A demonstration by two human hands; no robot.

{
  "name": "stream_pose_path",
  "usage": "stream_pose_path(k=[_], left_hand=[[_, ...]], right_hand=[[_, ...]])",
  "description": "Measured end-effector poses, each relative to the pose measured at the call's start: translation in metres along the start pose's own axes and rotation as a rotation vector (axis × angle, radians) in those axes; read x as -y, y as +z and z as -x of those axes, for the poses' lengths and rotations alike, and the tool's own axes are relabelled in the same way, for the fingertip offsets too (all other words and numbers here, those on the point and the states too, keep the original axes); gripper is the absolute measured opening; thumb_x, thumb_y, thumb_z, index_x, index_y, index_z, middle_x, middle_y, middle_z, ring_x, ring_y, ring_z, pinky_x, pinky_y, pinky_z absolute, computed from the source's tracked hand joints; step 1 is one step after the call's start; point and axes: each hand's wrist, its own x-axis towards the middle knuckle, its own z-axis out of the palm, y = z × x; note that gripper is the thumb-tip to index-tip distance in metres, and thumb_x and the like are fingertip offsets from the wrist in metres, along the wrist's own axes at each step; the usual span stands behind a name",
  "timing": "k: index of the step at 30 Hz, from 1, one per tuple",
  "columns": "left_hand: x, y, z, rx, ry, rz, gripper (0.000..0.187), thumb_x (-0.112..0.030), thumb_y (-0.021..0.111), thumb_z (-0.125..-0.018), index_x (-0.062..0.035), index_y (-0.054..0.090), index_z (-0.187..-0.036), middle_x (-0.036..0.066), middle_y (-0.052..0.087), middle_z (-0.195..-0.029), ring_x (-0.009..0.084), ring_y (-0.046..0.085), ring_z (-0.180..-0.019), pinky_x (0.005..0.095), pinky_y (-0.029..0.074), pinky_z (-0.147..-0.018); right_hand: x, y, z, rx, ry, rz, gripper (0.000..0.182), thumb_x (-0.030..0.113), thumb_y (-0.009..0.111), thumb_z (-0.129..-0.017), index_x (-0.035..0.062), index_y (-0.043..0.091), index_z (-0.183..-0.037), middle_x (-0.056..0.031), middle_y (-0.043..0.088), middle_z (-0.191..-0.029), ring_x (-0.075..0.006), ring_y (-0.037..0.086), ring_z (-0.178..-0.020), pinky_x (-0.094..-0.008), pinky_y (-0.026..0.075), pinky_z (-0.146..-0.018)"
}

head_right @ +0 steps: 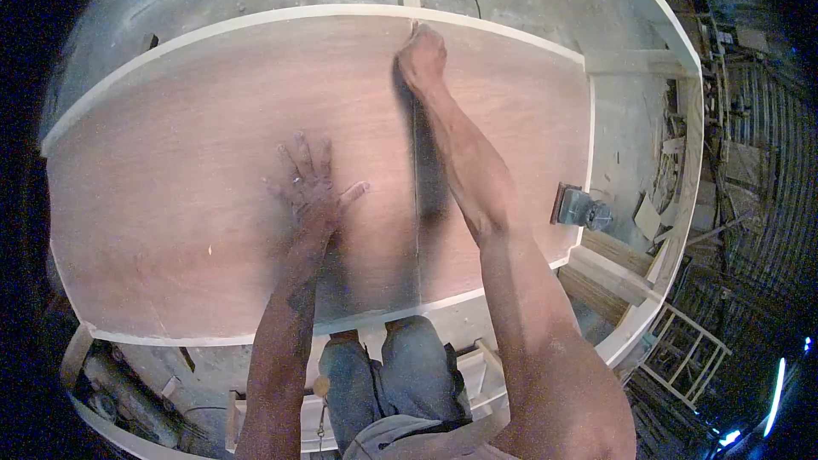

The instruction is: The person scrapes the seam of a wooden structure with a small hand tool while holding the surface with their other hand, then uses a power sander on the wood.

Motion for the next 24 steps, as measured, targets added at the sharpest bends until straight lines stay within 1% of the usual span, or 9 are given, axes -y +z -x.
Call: stream_pose_path(k=[2,5,8,11,14,17,20,24], left_hand=[[-0.002,-0.004,-0.002,0.049,-0.022,0.013,0.115,-0.084,0.052,-0.064,-0.0274,0.009,-0.155,0.014,0.000,-0.160,0.0452,0.001,-0.144,0.0837,0.007,-0.095],[-0.003,-0.008,-0.002,0.110,-0.039,-0.007,0.114,-0.083,0.053,-0.065,-0.0275,0.010,-0.154,0.014,0.000,-0.160,0.0451,0.002,-0.144,0.0836,0.008,-0.095],[-0.001,-0.006,-0.001,0.013,-0.004,0.013,0.114,-0.081,0.056,-0.065,-0.0281,0.011,-0.154,0.014,0.001,-0.160,0.0449,0.003,-0.144,0.0835,0.008,-0.095],[-0.001,-0.004,-0.001,0.054,-0.019,0.008,0.113,-0.081,0.057,-0.065,-0.0278,0.012,-0.154,0.014,0.002,-0.160,0.0448,0.003,-0.144,0.0835,0.009,-0.095],[-0.002,-0.009,-0.003,0.104,-0.031,-0.002,0.113,-0.081,0.057,-0.065,-0.0270,0.014,-0.154,0.014,0.003,-0.160,0.0448,0.003,-0.144,0.0835,0.009,-0.095],[-0.001,-0.007,-0.001,0.041,-0.010,-0.005,0.113,-0.082,0.056,-0.064,-0.0270,0.014,-0.154,0.014,0.002,-0.160,0.0446,0.003,-0.144,0.0837,0.009,-0.094],[0.000,-0.001,-0.001,0.002,-0.003,0.026,0.113,-0.082,0.056,-0.064,-0.0275,0.014,-0.154,0.014,0.002,-0.160,0.0445,0.003,-0.144,0.0839,0.009,-0.094],[-0.001,-0.005,-0.002,0.049,-0.017,0.024,0.112,-0.081,0.058,-0.065,-0.0277,0.015,-0.154,0.014,0.001,-0.160,0.0448,0.001,-0.144,0.0838,0.008,-0.094]], right_hand=[[-0.003,0.002,0.000,-0.050,0.011,-0.040,0.020,0.010,0.048,-0.084,-0.0047,0.061,-0.090,-0.0291,0.062,-0.087,-0.0466,0.062,-0.085,-0.0538,0.049,-0.078],[-0.005,0.002,-0.003,-0.052,-0.034,-0.042,0.020,0.011,0.049,-0.085,-0.0046,0.060,-0.092,-0.0290,0.062,-0.086,-0.0460,0.062,-0.084,-0.0538,0.049,-0.077],[-0.007,0.004,-0.002,-0.056,-0.072,-0.029,0.020,0.012,0.049,-0.086,-0.0042,0.060,-0.091,-0.0282,0.062,-0.085,-0.0467,0.062,-0.084,-0.0540,0.049,-0.077],[-0.014,0.011,-0.006,-0.050,-0.094,-0.033,0.021,0.012,0.048,-0.088,-0.0044,0.060,-0.091,-0.0282,0.063,-0.085,-0.0478,0.061,-0.083,-0.0541,0.048,-0.076],[-0.008,0.005,-0.006,-0.032,-0.050,-0.059,0.022,0.013,0.048,-0.090,-0.0051,0.060,-0.091,-0.0289,0.063,-0.084,-0.0485,0.061,-0.084,-0.0541,0.048,-0.077],[-0.009,0.001,-0.002,-0.056,-0.056,-0.057,0.025,0.016,0.047,-0.093,-0.0051,0.061,-0.091,-0.0299,0.063,-0.084,-0.0482,0.061,-0.084,-0.0539,0.048,-0.077],[-0.005,0.001,-0.006,-0.029,-0.017,-0.046,0.027,0.017,0.046,-0.093,-0.0041,0.062,-0.090,-0.0302,0.063,-0.085,-0.0480,0.062,-0.085,-0.0542,0.048,-0.077],[-0.009,0.003,-0.005,-0.052,-0.036,-0.032,0.026,0.018,0.047,-0.093,-0.0033,0.063,-0.088,-0.0295,0.064,-0.085,-0.0471,0.063,-0.084,-0.0543,0.049,-0.077]])
